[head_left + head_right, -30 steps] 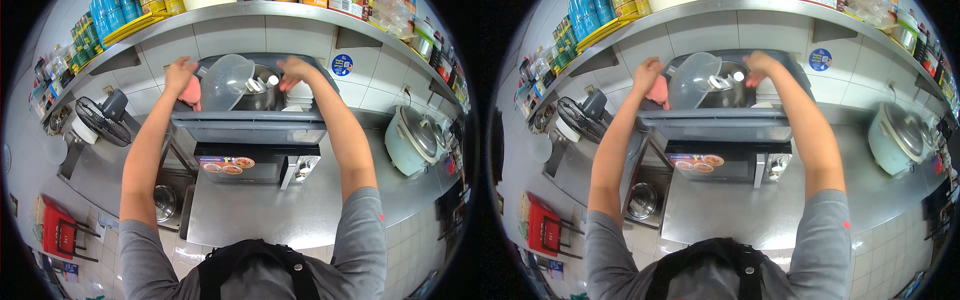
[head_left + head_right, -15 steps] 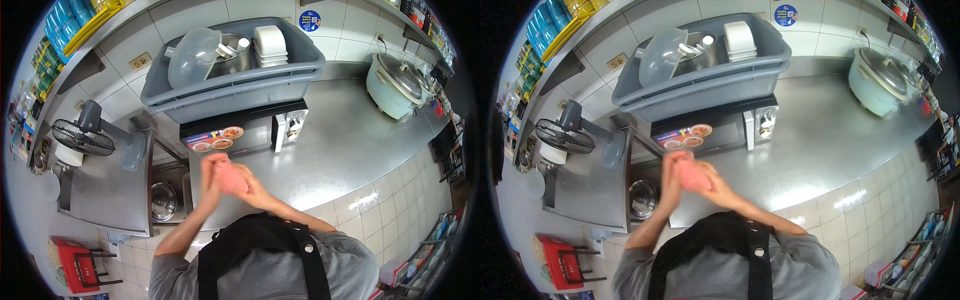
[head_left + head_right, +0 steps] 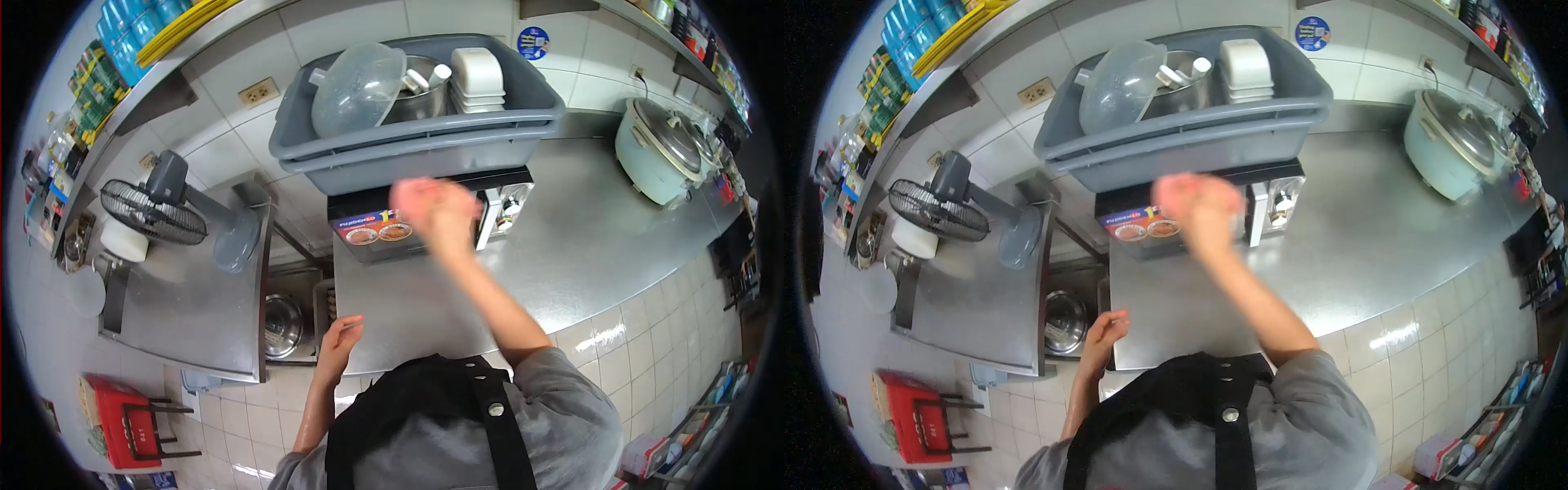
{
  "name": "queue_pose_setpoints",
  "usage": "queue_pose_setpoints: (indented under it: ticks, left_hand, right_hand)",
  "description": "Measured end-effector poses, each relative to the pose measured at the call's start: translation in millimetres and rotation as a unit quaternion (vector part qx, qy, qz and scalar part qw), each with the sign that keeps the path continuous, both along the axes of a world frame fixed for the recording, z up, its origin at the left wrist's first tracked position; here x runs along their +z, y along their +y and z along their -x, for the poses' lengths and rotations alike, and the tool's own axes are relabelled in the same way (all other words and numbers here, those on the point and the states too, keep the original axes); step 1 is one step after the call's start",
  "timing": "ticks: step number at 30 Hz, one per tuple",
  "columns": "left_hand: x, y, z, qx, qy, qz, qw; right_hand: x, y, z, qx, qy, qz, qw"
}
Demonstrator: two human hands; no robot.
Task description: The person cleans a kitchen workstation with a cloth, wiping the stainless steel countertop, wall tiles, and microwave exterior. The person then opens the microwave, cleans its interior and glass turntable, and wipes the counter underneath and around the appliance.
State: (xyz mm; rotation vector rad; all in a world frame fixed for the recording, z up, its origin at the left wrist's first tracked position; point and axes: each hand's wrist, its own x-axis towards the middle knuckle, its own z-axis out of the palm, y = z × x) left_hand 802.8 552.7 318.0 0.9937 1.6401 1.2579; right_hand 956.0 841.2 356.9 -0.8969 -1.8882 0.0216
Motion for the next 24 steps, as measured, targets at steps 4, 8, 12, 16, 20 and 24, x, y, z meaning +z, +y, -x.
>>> queue_pose_setpoints:
  ticks: [4, 8, 12, 16, 20, 24]
  left_hand:
    - [13.8, -3.0, -9.6, 0.018, -0.044, 0.004, 0.999]
    - [4.7, -3.4, -9.6, -0.019, -0.039, 0.01, 0.999]
    - [-11.9, -15.4, -7.7, 0.008, -0.059, 0.01, 0.998]
    - [-18.3, -19.0, -4.2, 0.008, -0.057, 0.018, 0.998]
    - [-16.1, -16.5, -4.1, 0.007, -0.038, 0.009, 0.999]
    - [-13.6, -1.9, -10.6, -0.013, 0.008, 0.013, 1.0]
  right_hand:
    - [-12.2, -31.3, 116.5, 0.057, -0.058, -0.149, 0.986]
    - [19.6, -26.5, 51.9, 0.059, -0.081, -0.071, 0.992]
    - [18.1, 8.4, -38.7, -0.033, 0.049, -0.008, 0.998]
    - [59.3, 9.9, -92.3, -0.097, 0.161, 0.114, 0.976]
    - [53.0, 30.6, -58.0, -0.116, 0.286, 0.059, 0.949]
    - [7.1, -6.8, 38.0, 0.111, 0.131, 0.045, 0.984]
